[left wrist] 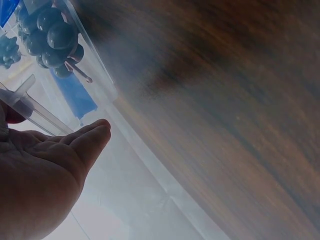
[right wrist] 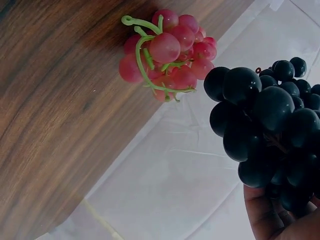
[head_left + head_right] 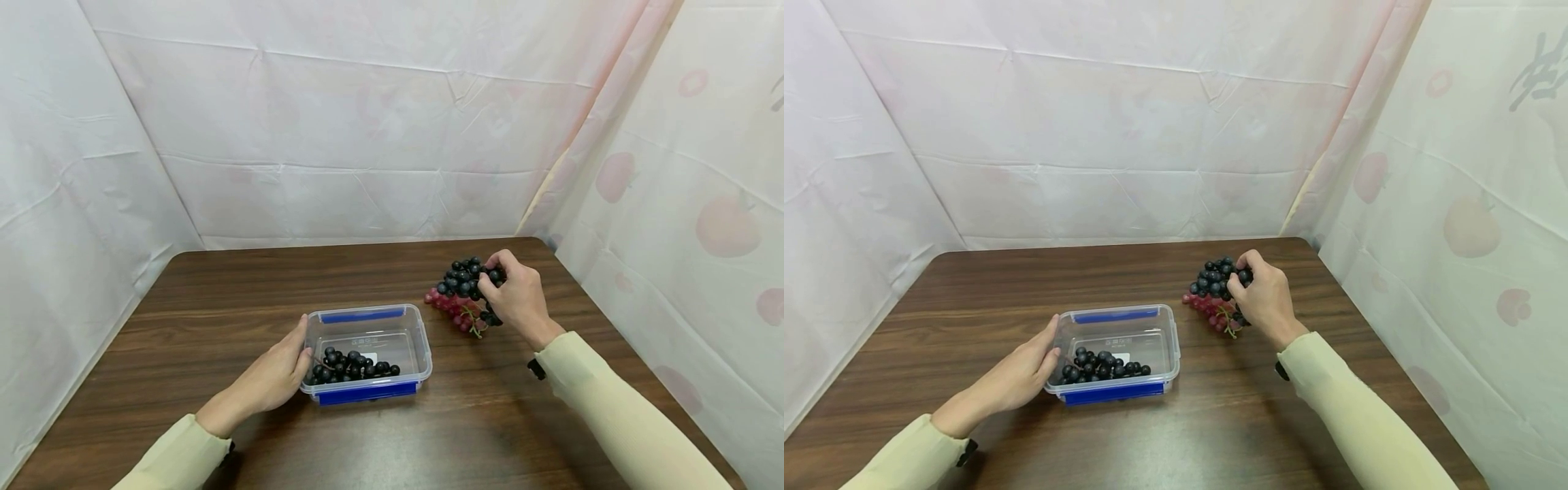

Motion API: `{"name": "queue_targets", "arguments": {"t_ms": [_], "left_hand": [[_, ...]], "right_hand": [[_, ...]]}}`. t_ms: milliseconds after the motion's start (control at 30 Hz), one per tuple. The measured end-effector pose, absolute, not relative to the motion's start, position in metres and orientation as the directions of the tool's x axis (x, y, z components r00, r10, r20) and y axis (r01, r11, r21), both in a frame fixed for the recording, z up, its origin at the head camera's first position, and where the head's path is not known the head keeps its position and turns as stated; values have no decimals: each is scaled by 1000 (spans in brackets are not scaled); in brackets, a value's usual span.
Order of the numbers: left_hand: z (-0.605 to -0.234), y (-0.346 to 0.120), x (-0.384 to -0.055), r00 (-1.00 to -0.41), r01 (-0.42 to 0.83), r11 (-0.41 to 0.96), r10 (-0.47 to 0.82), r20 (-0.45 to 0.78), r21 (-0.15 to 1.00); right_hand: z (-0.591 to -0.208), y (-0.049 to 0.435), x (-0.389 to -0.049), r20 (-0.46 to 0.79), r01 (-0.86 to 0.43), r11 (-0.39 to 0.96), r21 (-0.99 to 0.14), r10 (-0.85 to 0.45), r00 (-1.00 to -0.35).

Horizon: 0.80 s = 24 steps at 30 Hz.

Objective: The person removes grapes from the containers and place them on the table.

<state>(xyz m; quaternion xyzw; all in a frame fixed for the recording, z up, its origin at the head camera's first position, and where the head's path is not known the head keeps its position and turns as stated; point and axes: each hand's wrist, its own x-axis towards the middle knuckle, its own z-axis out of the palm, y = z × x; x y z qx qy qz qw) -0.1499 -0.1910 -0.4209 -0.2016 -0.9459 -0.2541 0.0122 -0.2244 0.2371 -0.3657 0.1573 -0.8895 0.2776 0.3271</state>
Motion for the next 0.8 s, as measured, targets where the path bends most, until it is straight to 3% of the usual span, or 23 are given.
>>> {"name": "queue_targets", "arguments": {"t_ms": [800], "left_hand": [[-421,-191,-151,-921,382,797,371,119,468]], "right_hand": [[-373,252,-228,671,-433,819,-377,-81,-737]]}}
